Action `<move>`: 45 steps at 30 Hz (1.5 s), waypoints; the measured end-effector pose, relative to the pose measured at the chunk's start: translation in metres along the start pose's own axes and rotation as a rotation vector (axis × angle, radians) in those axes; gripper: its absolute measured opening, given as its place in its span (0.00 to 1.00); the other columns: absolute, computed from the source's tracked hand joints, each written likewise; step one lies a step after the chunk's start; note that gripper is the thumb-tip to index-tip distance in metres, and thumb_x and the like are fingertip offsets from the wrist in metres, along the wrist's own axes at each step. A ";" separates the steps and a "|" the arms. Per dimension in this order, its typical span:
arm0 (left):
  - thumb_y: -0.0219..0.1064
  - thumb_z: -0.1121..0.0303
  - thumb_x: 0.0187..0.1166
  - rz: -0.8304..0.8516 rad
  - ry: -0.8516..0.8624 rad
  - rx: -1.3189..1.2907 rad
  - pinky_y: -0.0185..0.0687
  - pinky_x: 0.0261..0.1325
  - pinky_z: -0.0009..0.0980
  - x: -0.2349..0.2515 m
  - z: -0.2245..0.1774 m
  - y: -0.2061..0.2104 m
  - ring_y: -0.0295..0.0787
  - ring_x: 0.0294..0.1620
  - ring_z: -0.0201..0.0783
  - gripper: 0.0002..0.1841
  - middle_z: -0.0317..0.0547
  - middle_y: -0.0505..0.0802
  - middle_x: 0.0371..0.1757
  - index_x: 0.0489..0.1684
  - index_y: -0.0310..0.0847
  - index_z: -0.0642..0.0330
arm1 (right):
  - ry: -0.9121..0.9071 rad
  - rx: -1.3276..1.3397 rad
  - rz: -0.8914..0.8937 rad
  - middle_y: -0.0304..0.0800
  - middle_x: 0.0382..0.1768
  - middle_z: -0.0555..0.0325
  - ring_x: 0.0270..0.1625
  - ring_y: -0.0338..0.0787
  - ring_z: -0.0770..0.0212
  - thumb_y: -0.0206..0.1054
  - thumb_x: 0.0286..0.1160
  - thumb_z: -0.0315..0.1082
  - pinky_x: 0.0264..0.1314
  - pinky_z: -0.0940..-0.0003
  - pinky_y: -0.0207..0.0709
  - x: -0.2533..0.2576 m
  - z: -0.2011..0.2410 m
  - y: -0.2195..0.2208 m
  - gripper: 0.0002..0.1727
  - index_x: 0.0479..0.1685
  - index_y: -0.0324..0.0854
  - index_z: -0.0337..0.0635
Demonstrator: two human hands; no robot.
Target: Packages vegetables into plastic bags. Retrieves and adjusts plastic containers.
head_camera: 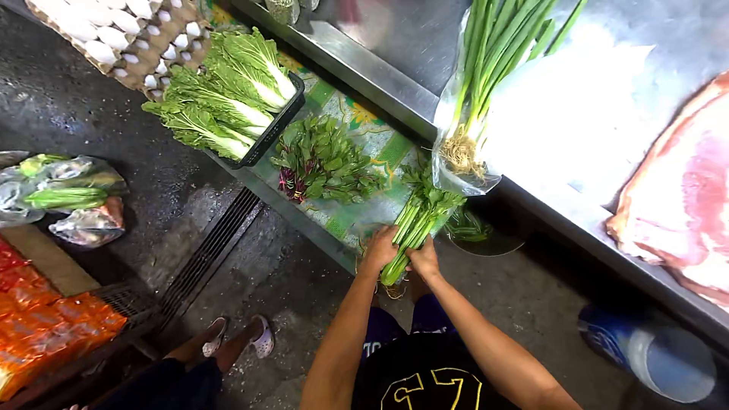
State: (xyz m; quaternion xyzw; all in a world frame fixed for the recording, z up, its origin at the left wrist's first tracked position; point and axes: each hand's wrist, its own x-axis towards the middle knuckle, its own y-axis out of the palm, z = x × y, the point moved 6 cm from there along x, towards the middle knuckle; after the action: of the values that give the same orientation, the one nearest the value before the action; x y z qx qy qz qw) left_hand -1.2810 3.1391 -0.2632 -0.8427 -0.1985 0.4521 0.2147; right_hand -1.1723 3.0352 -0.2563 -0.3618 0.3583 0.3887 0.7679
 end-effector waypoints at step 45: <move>0.65 0.76 0.80 -0.402 0.336 -0.556 0.79 0.74 0.47 0.077 -0.266 -0.190 0.85 0.67 0.52 0.17 0.66 0.88 0.64 0.66 0.82 0.72 | -0.516 0.552 0.006 0.82 0.65 0.38 0.63 0.86 0.55 0.67 0.71 0.16 0.65 0.59 0.82 0.039 0.282 -0.169 0.31 0.78 0.67 0.29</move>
State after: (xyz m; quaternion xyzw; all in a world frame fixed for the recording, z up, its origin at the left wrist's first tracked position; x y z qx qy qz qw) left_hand -1.0429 3.2890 -0.0794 -0.8754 -0.4367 0.1857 0.0919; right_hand -0.9346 3.2099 -0.1055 -0.0304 0.2453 0.3580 0.9004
